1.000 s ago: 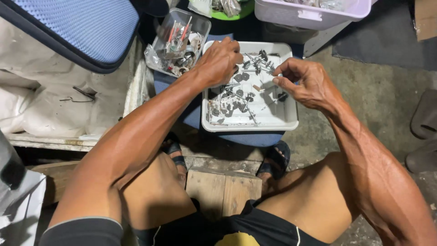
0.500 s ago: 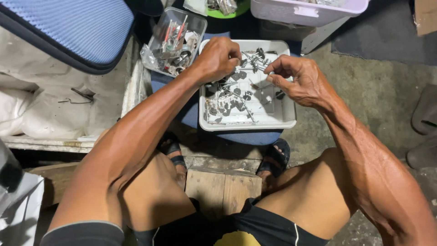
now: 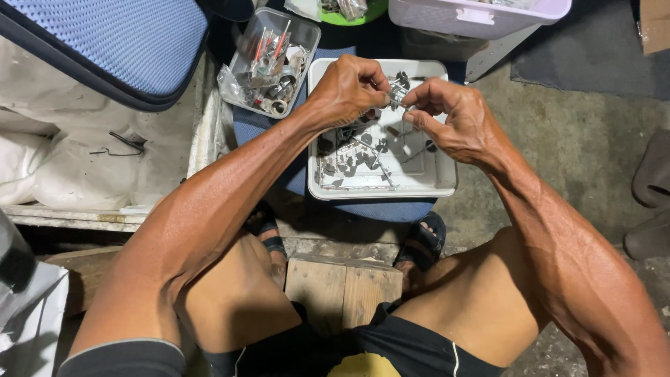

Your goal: Sorting and inspecting small metal fasteners from a white tray into other containers

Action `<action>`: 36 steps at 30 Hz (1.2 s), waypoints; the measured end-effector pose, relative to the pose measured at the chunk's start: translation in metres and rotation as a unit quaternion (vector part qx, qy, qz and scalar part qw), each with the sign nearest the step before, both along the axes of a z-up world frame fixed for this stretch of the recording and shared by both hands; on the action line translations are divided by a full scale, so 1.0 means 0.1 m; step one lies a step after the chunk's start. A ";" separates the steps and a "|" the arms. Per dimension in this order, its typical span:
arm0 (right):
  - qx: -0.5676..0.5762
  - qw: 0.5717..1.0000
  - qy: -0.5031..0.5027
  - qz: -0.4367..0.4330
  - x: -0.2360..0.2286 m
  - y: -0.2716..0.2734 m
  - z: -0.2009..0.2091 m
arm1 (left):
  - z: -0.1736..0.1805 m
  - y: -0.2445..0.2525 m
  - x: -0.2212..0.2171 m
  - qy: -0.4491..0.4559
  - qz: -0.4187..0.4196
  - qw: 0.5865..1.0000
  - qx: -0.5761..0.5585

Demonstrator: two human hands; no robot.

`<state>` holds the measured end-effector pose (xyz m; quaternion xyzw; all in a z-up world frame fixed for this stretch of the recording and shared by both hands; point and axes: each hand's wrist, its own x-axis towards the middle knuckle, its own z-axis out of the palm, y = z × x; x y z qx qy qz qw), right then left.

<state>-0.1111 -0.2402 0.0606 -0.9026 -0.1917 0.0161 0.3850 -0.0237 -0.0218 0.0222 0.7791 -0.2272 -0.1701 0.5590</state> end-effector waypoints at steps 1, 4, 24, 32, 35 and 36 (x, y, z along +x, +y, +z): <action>-0.001 1.000 0.001 0.000 0.00 0.03 0.03 | 0.02 -0.02 -0.04 0.001 0.000 1.000 -0.001; 0.030 0.999 0.043 -0.003 0.02 0.05 0.03 | 0.08 -0.10 -0.14 0.038 -0.010 0.999 -0.030; -0.254 0.957 -0.137 0.016 0.35 -0.37 -0.57 | -0.76 0.09 0.39 -0.400 -0.065 0.869 0.285; -0.369 0.924 -0.105 -0.002 0.46 -0.43 -0.81 | -0.69 0.14 0.31 -0.366 -0.115 0.871 0.308; -0.365 0.930 -0.043 0.010 0.38 -0.34 -0.62 | -0.70 0.16 0.33 -0.378 -0.131 0.860 0.317; -0.351 0.936 0.012 0.010 0.33 -0.27 -0.49 | -0.69 0.16 0.33 -0.368 -0.144 0.861 0.320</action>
